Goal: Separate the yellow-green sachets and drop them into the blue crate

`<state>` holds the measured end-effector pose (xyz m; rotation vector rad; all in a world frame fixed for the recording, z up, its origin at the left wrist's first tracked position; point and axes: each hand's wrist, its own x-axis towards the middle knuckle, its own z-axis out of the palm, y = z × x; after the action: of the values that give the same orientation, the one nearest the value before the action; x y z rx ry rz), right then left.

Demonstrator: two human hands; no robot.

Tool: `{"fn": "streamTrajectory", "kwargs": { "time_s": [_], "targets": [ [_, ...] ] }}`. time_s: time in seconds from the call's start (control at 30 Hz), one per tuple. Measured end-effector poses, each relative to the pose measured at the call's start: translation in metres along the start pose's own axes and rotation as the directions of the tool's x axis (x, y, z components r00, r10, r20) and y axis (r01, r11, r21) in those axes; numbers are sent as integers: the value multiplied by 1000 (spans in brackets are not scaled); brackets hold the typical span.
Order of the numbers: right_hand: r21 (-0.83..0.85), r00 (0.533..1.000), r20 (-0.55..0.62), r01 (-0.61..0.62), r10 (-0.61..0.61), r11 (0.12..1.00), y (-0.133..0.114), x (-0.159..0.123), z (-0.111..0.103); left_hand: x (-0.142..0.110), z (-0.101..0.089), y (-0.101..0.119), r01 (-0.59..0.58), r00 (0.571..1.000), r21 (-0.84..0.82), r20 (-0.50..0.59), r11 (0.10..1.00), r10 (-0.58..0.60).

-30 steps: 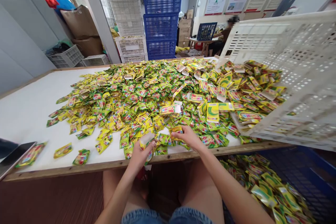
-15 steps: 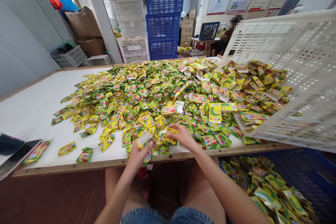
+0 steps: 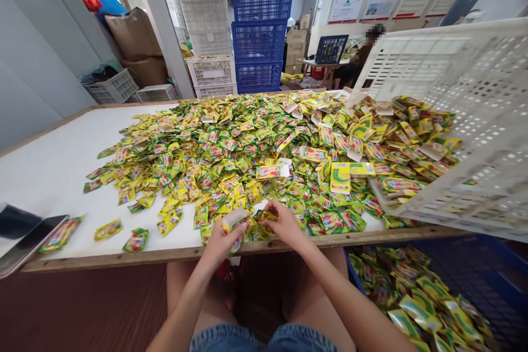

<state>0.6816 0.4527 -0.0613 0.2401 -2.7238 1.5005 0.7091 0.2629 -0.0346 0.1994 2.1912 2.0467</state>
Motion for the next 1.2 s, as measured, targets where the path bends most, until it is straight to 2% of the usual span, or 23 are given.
{"fn": "streamTrajectory", "kwargs": {
  "time_s": [0.07, 0.13, 0.23, 0.33, 0.4, 0.5, 0.57, 0.63, 0.7, 0.77, 0.8, 0.87, 0.93, 1.03, 1.2],
  "targets": [
    [156, 999, 23, 32, -37, 987, -6, -2, -8, 1, 3, 8, -30, 993, 61, 112, 998, 23],
    [251, 997, 50, 52, -66, 967, -15, -3, -18, 1, 7, 14, 0, 981, 56, 192, 998, -11],
    [335, 995, 62, 54, -79, 941, -23, -4, -29, 1, 15, 16, 114, 981, -48, 160, 992, -105],
    [470, 999, 1, 31, -36, 882, -24, -9, -32, -1, 23, 15, 178, 982, -214, 108, 961, -157],
    [547, 998, -54, 8, 26, 837, -21, -14, -28, -1, 28, 14, 205, 977, -299, 125, 932, -175],
    [642, 990, -94, -18, 103, 766, -15, -22, -16, -2, 36, 14, 205, 977, -373, 132, 905, -167],
    [705, 989, -92, -16, 113, 709, -11, -26, -10, -3, 39, 14, 184, 982, -398, 117, 899, -149],
    [725, 983, -131, 8, 127, 689, -9, -27, -11, -2, 41, 13, 172, 983, -391, 125, 904, -133],
    [680, 967, -211, 39, 144, 733, -13, -25, -21, -1, 40, 11, 166, 981, -355, 155, 920, -118],
    [590, 964, -247, 71, 96, 804, -24, -22, -40, 1, 39, 10, 160, 976, -296, 190, 942, -106],
    [530, 974, -226, 93, 34, 843, -33, -20, -50, 3, 38, 10, 152, 974, -257, 202, 954, -101],
    [361, 984, -111, 174, -143, 916, -53, -16, -68, 7, 39, 10, 129, 970, -166, 227, 978, -90],
    [157, 948, 39, 308, -317, 938, -70, -12, -78, 11, 42, 12, 93, 965, -93, 252, 991, -67],
    [-121, 877, 220, 460, -428, 880, -87, -8, -77, 14, 46, 16, 56, 964, -53, 264, 997, -40],
    [-480, 832, 385, 550, -399, 683, -97, -8, -60, 14, 51, 20, 28, 974, 71, 221, 997, -43]
  ]
}}
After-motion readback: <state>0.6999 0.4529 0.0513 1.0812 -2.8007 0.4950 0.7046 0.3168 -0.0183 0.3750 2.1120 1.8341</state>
